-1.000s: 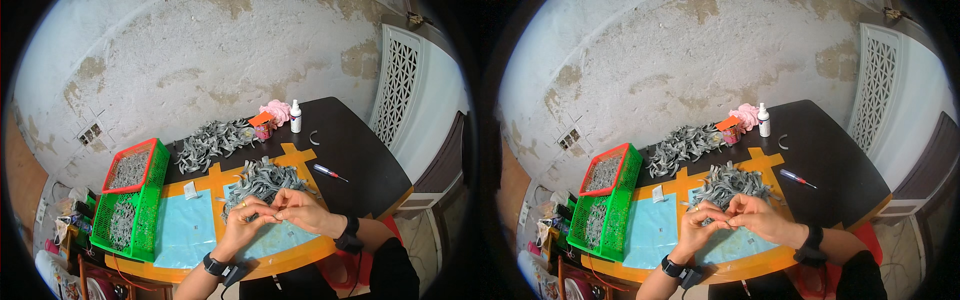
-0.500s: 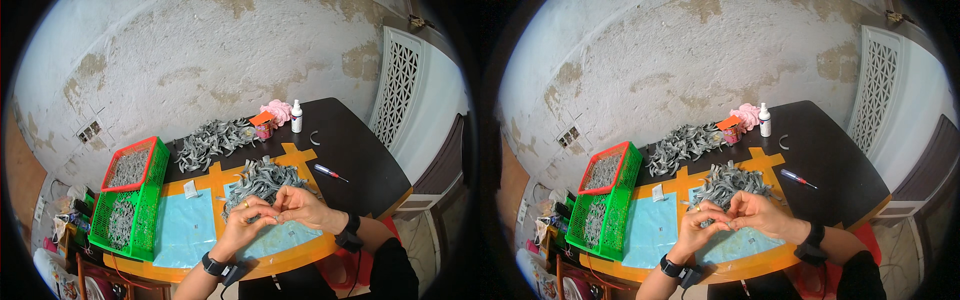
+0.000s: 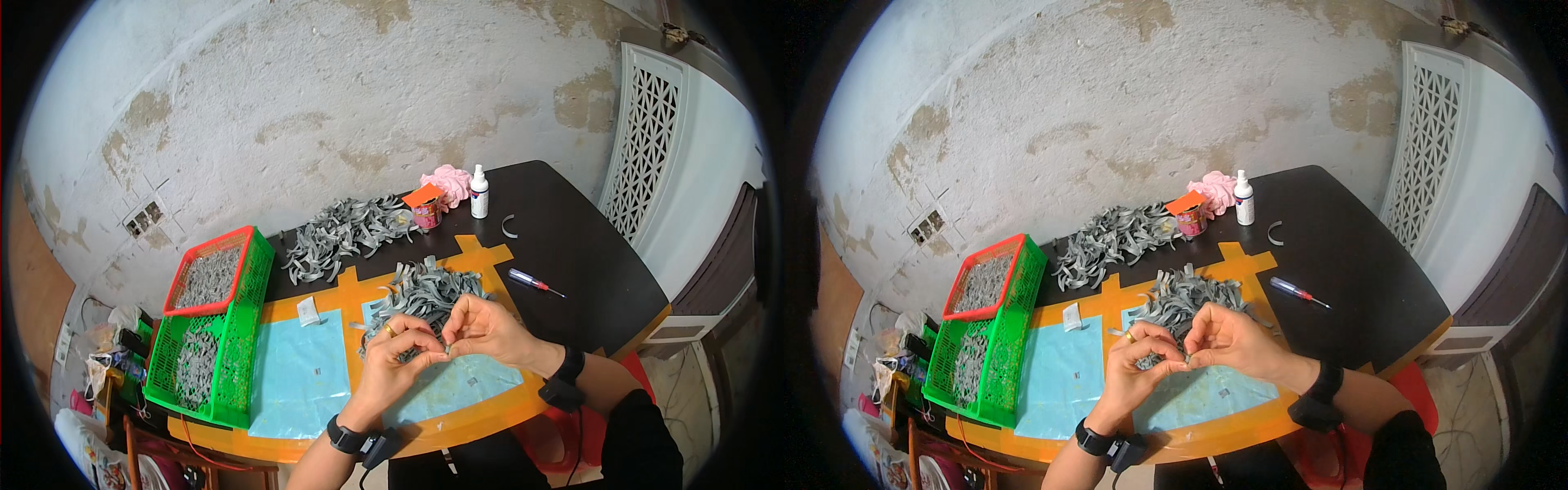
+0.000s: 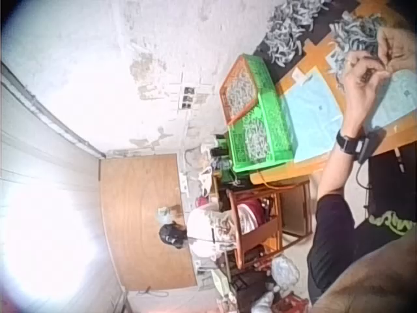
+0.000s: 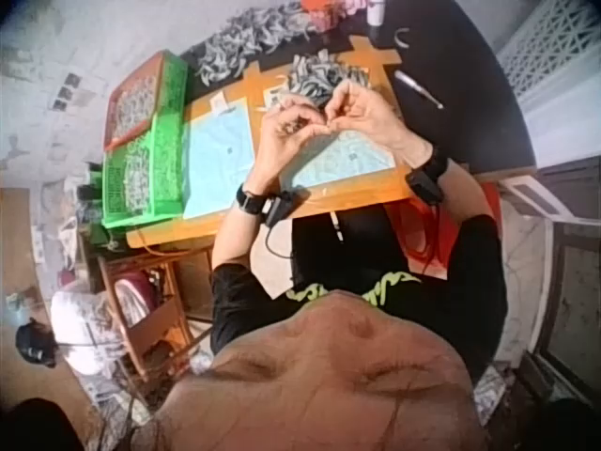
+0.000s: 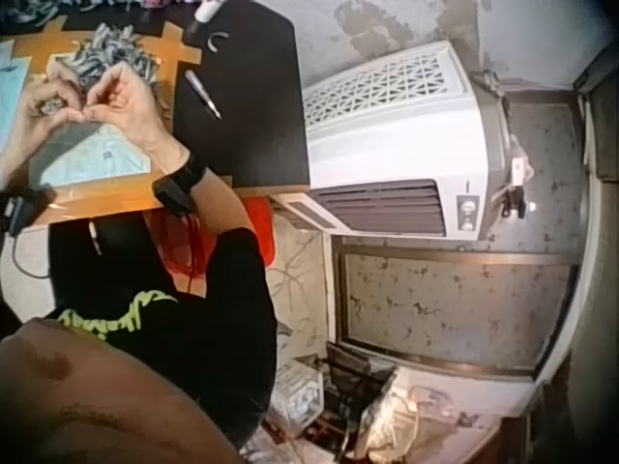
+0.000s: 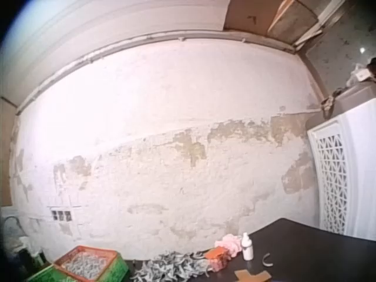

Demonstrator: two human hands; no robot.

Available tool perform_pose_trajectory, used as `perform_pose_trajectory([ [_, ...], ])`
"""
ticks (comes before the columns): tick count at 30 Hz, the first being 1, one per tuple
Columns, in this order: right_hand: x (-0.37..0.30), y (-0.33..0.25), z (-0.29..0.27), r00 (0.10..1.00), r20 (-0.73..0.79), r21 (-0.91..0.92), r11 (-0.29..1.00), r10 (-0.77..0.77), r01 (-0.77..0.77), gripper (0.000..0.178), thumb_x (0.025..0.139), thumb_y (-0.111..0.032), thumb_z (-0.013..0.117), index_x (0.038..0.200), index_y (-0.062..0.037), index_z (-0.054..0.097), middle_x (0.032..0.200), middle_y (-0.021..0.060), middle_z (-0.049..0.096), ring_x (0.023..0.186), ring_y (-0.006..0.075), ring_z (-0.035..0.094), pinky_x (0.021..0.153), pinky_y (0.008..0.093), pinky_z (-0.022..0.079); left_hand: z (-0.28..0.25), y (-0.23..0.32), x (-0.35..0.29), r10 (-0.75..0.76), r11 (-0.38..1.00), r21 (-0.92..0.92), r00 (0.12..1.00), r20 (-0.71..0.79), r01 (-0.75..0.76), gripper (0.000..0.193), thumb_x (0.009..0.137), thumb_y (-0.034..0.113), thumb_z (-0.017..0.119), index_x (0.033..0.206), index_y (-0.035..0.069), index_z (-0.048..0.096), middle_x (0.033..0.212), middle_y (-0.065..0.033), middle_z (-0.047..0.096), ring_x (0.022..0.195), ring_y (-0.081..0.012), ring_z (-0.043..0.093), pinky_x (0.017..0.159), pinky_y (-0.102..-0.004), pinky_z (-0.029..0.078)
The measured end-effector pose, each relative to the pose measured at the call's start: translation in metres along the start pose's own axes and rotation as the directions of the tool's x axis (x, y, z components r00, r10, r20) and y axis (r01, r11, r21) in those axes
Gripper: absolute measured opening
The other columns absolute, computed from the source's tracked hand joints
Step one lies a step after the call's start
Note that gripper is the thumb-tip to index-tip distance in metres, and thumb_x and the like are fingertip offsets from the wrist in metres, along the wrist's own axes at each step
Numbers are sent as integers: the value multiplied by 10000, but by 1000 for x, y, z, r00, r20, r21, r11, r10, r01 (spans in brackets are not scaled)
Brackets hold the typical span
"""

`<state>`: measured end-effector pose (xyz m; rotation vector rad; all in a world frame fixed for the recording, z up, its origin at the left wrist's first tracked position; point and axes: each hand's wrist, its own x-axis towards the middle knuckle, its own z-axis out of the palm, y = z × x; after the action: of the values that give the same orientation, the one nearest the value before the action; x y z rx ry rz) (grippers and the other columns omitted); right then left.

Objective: Stitching or manual assembly of small grey shoe fabric components at a workstation.

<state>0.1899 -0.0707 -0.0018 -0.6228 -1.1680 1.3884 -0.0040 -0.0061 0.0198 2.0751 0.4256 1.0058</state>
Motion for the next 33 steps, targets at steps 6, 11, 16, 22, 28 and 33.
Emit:
perform_pose_trajectory([
  [6,0,-5,1,999,9,-192,980,-45,46,266,810,71,670,934,-44,465,925,49,574,906,112,587,824,270,499,-2,-6,-1,-164,982,-78,984,69,169,152,701,60,813,792,42,693,925,-35,605,836,-129,583,726,-262,490],
  [11,0,-1,-1,989,65,-349,925,-135,149,294,793,86,687,936,-44,465,936,77,594,897,127,596,809,284,507,-5,-1,1,-185,970,-125,966,179,209,128,747,55,782,806,33,671,960,-43,598,856,-130,571,750,-263,480],
  [16,0,-11,5,994,3,-138,984,110,-109,231,843,27,662,973,-38,481,949,63,591,898,124,599,797,271,503,-5,4,0,-143,983,-95,975,168,160,112,806,49,723,808,25,614,972,-60,579,888,-143,561,781,-267,470],
  [22,0,-3,2,996,40,-11,997,75,-74,195,877,-40,640,1020,-32,508,947,42,582,878,110,591,793,252,494,-2,-1,-2,-123,964,-216,982,145,153,109,806,33,712,812,22,604,963,-79,576,904,-162,561,807,-288,469],
  [28,-2,-3,1,982,61,104,977,181,-186,184,861,-21,635,1016,-23,534,956,42,586,884,113,585,807,258,479,-1,3,-2,-53,989,-127,989,135,71,110,801,21,709,813,26,599,974,-82,565,885,-159,555,782,-278,462],
  [33,-2,-2,2,973,59,218,948,224,-231,186,846,-8,628,1011,-18,545,977,50,591,901,121,576,816,260,469,1,2,-2,-39,994,-101,994,105,50,110,801,14,704,813,25,595,966,-79,570,863,-156,555,770,-273,460],
])
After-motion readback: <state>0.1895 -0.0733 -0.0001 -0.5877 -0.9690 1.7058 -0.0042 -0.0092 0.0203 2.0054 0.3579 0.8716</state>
